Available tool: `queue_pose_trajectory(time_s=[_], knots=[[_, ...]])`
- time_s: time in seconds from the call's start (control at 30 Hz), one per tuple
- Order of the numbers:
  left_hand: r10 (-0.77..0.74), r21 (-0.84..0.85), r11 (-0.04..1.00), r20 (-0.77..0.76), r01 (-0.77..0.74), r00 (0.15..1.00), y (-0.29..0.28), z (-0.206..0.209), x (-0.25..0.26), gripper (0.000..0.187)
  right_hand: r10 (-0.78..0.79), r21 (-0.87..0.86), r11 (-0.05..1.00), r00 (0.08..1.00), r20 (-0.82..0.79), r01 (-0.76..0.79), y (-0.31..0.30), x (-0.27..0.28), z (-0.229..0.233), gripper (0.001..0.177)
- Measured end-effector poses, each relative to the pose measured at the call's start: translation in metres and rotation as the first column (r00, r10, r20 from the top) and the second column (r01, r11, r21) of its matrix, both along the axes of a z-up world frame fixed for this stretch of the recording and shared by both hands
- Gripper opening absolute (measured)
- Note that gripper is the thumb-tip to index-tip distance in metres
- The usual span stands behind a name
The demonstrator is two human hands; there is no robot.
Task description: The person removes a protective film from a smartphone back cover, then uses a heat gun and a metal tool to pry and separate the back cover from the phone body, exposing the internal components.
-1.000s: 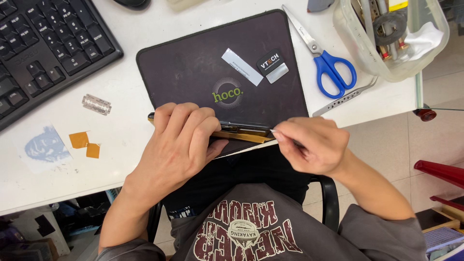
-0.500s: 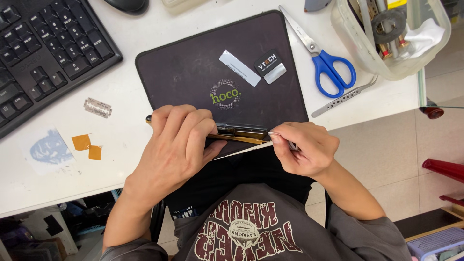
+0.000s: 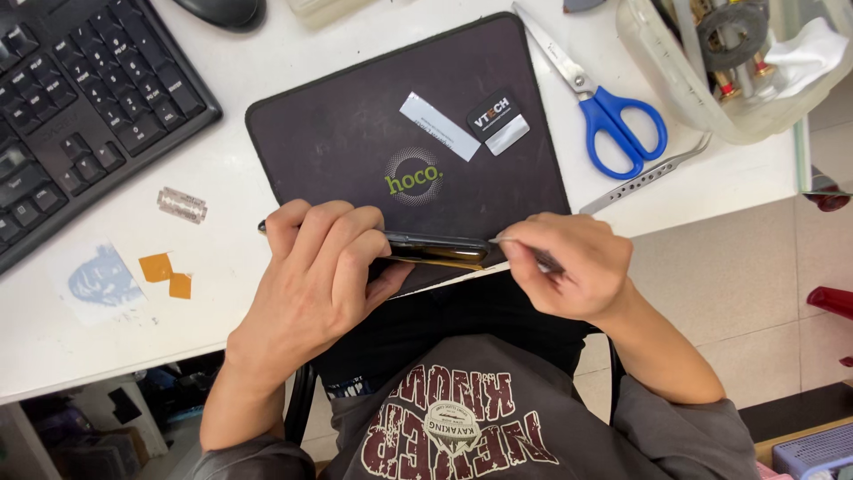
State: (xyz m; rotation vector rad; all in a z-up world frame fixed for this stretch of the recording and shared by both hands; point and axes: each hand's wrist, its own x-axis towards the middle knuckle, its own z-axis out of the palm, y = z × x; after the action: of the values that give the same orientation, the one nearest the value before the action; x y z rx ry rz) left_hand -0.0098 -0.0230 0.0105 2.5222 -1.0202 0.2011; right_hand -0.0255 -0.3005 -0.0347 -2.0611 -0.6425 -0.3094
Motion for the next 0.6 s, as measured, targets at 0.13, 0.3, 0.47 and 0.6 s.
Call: queue_pose_trajectory(time_s=[0.13,0.3,0.47,0.6], knots=[[0.007,0.005,1.000,0.006,-0.007,1.000,0.002,-0.003,-0.002,0.050,-0.059,0.012,0.998,0.993,-0.106,0.061,0.003,-0.008,0.007,0.009],[0.078,-0.059,0.995,-0.061,-0.081,0.995,0.002,-0.003,-0.002,0.062,-0.047,0.065,0.997,0.996,-0.079,0.053,0.006,-0.018,0.013,0.017],[0.117,-0.324,0.933,-0.144,-0.159,0.983,0.002,-0.004,-0.003,0.075,-0.039,0.149,0.988,0.998,-0.055,0.047,0.007,-0.023,0.035,0.025],[0.150,-0.371,0.910,-0.118,-0.184,0.982,0.002,-0.012,-0.006,0.081,-0.083,0.191,0.979,0.996,0.021,0.077,0.015,-0.023,0.046,0.029]])
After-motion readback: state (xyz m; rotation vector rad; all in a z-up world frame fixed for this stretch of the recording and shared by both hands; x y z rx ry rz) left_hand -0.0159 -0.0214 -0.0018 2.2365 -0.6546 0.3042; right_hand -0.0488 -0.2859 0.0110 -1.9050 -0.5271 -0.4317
